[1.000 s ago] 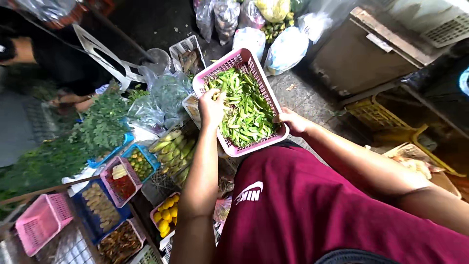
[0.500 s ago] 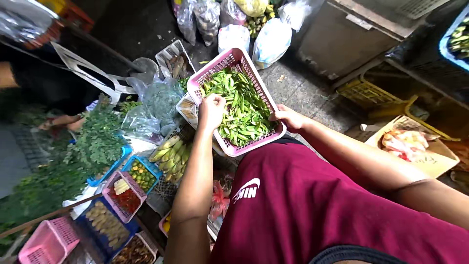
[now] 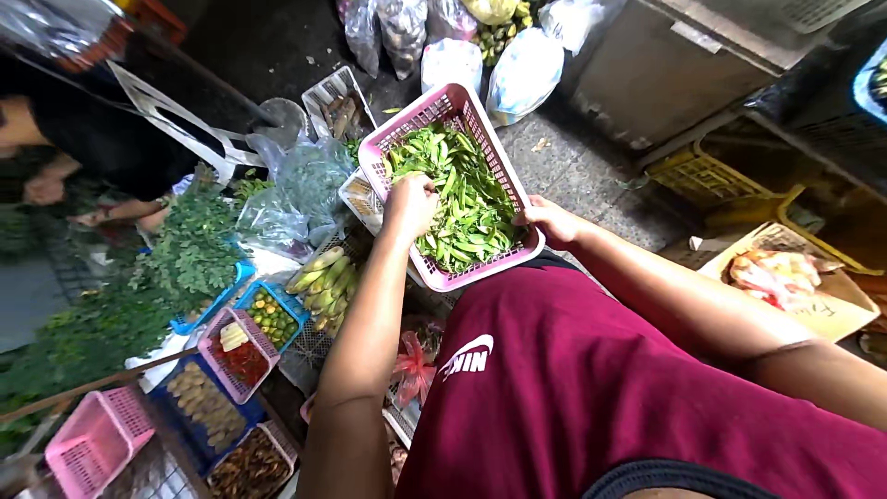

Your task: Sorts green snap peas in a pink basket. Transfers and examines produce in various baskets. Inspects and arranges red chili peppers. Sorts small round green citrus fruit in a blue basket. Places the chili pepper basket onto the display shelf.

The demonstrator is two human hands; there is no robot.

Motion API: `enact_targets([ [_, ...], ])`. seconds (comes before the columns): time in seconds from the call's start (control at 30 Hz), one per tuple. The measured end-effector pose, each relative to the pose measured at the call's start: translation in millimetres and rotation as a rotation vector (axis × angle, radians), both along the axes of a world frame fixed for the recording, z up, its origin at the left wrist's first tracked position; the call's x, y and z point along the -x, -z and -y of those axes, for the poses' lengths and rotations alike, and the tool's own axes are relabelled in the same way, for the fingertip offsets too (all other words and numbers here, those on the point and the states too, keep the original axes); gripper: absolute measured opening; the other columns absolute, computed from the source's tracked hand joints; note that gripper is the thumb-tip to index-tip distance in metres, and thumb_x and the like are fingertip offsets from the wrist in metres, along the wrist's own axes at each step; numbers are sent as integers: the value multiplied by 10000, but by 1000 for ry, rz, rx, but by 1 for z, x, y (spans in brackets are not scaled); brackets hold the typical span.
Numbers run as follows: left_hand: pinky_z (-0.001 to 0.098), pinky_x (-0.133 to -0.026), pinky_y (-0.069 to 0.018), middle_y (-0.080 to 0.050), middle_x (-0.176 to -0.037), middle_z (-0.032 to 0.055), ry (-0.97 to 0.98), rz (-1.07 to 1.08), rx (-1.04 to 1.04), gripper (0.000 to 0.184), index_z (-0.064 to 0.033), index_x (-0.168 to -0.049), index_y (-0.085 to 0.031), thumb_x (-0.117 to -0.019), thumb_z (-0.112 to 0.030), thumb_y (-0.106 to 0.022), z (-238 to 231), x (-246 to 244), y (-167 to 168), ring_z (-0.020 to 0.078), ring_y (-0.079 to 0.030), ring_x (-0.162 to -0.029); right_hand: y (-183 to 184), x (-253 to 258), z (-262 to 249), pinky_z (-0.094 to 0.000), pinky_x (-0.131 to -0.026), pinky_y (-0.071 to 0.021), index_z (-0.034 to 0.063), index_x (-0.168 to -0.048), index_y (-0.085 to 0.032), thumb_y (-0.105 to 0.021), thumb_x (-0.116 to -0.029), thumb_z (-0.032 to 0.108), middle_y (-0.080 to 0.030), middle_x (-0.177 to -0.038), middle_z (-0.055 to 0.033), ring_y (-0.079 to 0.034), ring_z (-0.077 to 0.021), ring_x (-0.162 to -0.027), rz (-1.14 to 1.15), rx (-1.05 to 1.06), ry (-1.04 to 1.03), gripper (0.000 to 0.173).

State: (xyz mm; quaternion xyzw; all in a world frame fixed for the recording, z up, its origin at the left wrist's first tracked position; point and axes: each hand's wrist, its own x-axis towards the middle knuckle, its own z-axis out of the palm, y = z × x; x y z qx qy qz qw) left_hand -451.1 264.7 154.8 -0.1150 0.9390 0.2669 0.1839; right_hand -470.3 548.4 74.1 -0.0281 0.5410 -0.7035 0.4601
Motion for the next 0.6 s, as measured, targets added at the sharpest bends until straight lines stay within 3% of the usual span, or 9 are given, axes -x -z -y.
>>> enact_targets([
  [0.07, 568, -977, -542, -696, -1167, 150, 32, 36, 98, 242, -67, -1156, -735, -975, -207, -658, -10, 1, 14, 324, -669, -1121, 0, -1, 1, -392, -681, -627, 83, -1159, -660, -673, -822, 325, -748, -923, -89, -734, -178, -776, -23, -10, -2, 415],
  [0.17, 546, -926, -560, -691, -1107, 125, 43, 23, 142, 194, -88, -1089, -749, -973, -216, -662, -15, 2, 27, 305, -677, -1058, 6, -2, -1, -402, -706, -627, 75, -1169, -664, -675, -819, 314, -748, -942, -98, -735, -185, -798, -36, -8, -1, 424],
  [0.43, 483, -899, -566, -729, -1017, 88, -113, -115, -179, 169, -78, -1016, -733, -1001, -229, -659, 9, 6, -4, 214, -703, -944, 6, -5, -3, -396, -698, -632, 95, -1171, -662, -665, -834, 324, -750, -934, -88, -738, -179, -789, 18, 31, 25, 407],
  [0.53, 428, -790, -582, -718, -890, 64, -165, -167, -175, 138, -77, -991, -697, -995, -211, -667, 9, 9, -4, 177, -696, -803, 5, -3, -2, -401, -707, -633, 95, -1189, -652, -652, -849, 322, -748, -957, -93, -739, -183, -803, 30, 27, 28, 409],
  [0.6, 438, -766, -582, -689, -859, 72, -148, -189, -123, 136, -73, -1064, -678, -999, -191, -662, 7, 7, -3, 192, -678, -768, 2, -3, -1, -398, -703, -634, 97, -1180, -653, -645, -854, 318, -751, -952, -89, -740, -182, -799, 32, 18, 36, 393],
])
